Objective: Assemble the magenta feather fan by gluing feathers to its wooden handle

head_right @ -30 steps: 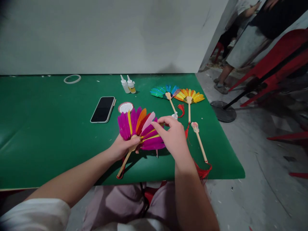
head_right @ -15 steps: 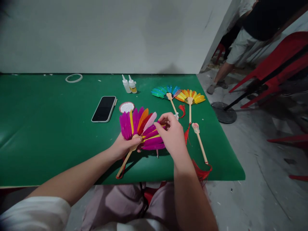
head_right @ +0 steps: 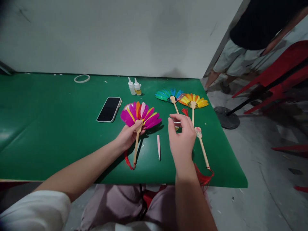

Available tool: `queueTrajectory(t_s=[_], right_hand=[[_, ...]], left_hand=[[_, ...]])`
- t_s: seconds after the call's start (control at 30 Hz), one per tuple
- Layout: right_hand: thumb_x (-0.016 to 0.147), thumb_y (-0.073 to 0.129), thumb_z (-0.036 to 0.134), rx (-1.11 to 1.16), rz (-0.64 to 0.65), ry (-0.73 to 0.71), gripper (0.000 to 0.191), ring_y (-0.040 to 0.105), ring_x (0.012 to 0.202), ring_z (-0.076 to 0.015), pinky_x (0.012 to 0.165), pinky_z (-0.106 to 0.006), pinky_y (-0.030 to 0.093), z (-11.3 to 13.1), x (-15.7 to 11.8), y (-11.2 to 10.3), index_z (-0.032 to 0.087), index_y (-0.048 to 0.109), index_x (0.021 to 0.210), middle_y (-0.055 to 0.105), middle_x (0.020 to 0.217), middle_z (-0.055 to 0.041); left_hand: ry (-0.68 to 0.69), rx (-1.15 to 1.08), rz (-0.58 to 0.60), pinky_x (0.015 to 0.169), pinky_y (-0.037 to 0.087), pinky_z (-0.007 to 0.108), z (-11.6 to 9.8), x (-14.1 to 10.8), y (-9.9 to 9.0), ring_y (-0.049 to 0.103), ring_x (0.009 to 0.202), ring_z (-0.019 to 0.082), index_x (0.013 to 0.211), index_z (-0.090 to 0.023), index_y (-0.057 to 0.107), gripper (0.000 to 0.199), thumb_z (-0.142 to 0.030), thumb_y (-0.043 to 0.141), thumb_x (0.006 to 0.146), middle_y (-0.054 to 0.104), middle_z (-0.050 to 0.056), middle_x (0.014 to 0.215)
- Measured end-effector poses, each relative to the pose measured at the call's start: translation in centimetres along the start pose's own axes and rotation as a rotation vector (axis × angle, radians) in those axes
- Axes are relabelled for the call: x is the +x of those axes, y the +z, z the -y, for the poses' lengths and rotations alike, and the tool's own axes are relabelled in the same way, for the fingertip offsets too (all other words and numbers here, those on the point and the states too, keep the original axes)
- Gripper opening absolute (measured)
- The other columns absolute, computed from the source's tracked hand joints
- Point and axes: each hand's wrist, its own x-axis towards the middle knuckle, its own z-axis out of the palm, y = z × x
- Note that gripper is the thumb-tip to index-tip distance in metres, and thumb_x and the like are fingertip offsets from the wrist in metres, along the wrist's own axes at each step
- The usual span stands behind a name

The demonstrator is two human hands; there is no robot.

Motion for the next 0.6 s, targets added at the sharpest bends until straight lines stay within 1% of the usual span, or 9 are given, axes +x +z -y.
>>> queueTrajectory(t_s=[0.1, 0.17, 0.2, 0.3, 0.37, 0.43, 0.5, 0.53, 0.6], right_hand=[[0.08, 0.055, 0.026, -0.021, -0.068, 0.012, 0.015, 0.06, 0.075, -0.0137, 0.069, -0.029, 0.05, -0.3, 0.4, -0.2, 0.019, 0.062, 0.091, 0.063, 0.09, -0.0032], [0.079, 0.056, 0.025, -0.023, -0.117, 0.016, 0.014, 0.059, 0.076, -0.0143, 0.067, -0.028, 0.049, -0.5, 0.7, -0.5, 0.019, 0.062, 0.09, 0.063, 0.088, -0.0037], [0.079, 0.055, 0.025, -0.022, -0.136, 0.02, 0.014, 0.059, 0.077, -0.0146, 0.066, -0.028, 0.049, -0.6, 0.8, -0.7, 0.018, 0.062, 0.09, 0.063, 0.087, -0.0038], [0.08, 0.055, 0.025, -0.025, -0.165, 0.04, 0.015, 0.06, 0.078, -0.0147, 0.065, -0.028, 0.048, -0.8, 1.0, -0.9, 0.018, 0.063, 0.09, 0.064, 0.087, -0.0038], [0.08, 0.055, 0.026, -0.003, -0.165, 0.051, 0.016, 0.06, 0.077, -0.0144, 0.065, -0.028, 0.048, -0.8, 1.1, -0.8, 0.018, 0.063, 0.091, 0.064, 0.088, -0.0037], [0.079, 0.056, 0.027, 0.048, -0.155, 0.067, 0.016, 0.06, 0.075, -0.0141, 0.065, -0.028, 0.048, -0.5, 1.2, -0.8, 0.018, 0.063, 0.091, 0.064, 0.087, -0.0034], [0.077, 0.058, 0.027, 0.119, -0.145, 0.088, 0.013, 0.06, 0.07, -0.0142, 0.065, -0.029, 0.048, -0.1, 1.0, -1.3, 0.019, 0.063, 0.085, 0.064, 0.078, -0.0021], [0.076, 0.058, 0.028, 0.166, -0.146, 0.09, 0.011, 0.06, 0.067, -0.0145, 0.064, -0.03, 0.048, 0.2, 0.8, -1.8, 0.019, 0.063, 0.08, 0.063, 0.073, -0.0012], [0.076, 0.057, 0.03, 0.248, -0.131, 0.074, 0.013, 0.058, 0.061, -0.0154, 0.061, -0.033, 0.048, 0.5, 0.2, -3.4, 0.02, 0.061, 0.068, 0.059, 0.063, 0.0001]], left_hand=[[-0.058, -0.036, 0.06, 0.076, 0.051, 0.027, -0.1, 1.9, 0.8, 0.06, 0.067, 0.01, 0.08, -0.01, 0.06, 0.015, -0.018, 0.066, 0.069, 0.061, 0.003, 0.069], [-0.06, -0.033, 0.075, 0.083, 0.048, 0.03, -0.2, 2.3, 1.4, 0.061, 0.074, 0.012, 0.083, -0.01, 0.059, 0.015, -0.013, 0.063, 0.069, 0.064, 0.005, 0.075], [-0.035, -0.017, 0.075, 0.087, 0.046, 0.031, -0.2, 2.2, 1.7, 0.062, 0.08, 0.014, 0.086, -0.011, 0.06, 0.018, -0.012, 0.062, 0.068, 0.065, 0.006, 0.082], [0.172, 0.088, 0.069, 0.099, 0.036, 0.033, -0.4, 1.1, 1.8, 0.054, 0.108, 0.018, 0.102, -0.016, 0.057, 0.033, -0.012, 0.057, 0.069, 0.061, 0.006, 0.112], [0.326, 0.202, 0.015, 0.104, 0.03, 0.034, -0.3, 0.5, 1.4, 0.041, 0.123, 0.02, 0.115, -0.02, 0.05, 0.046, -0.012, 0.055, 0.07, 0.049, 0.005, 0.13], [0.437, 0.335, -0.06, 0.107, 0.026, 0.035, -0.1, 0.5, 0.5, 0.031, 0.13, 0.02, 0.124, -0.023, 0.041, 0.057, -0.012, 0.055, 0.071, 0.038, 0.006, 0.139], [0.533, 0.429, -0.093, 0.105, 0.029, 0.037, 0.1, 1.1, -0.4, 0.035, 0.127, 0.02, 0.127, -0.024, 0.036, 0.06, -0.011, 0.055, 0.071, 0.036, 0.007, 0.139], [0.577, 0.447, -0.094, 0.102, 0.034, 0.037, 0.3, 1.6, -0.8, 0.042, 0.121, 0.02, 0.127, -0.024, 0.036, 0.059, -0.01, 0.053, 0.072, 0.04, 0.008, 0.135], [0.625, 0.443, -0.113, 0.09, 0.043, 0.035, 0.5, 2.5, -1.5, 0.055, 0.1, 0.016, 0.124, -0.023, 0.037, 0.054, -0.008, 0.049, 0.073, 0.05, 0.009, 0.12]])
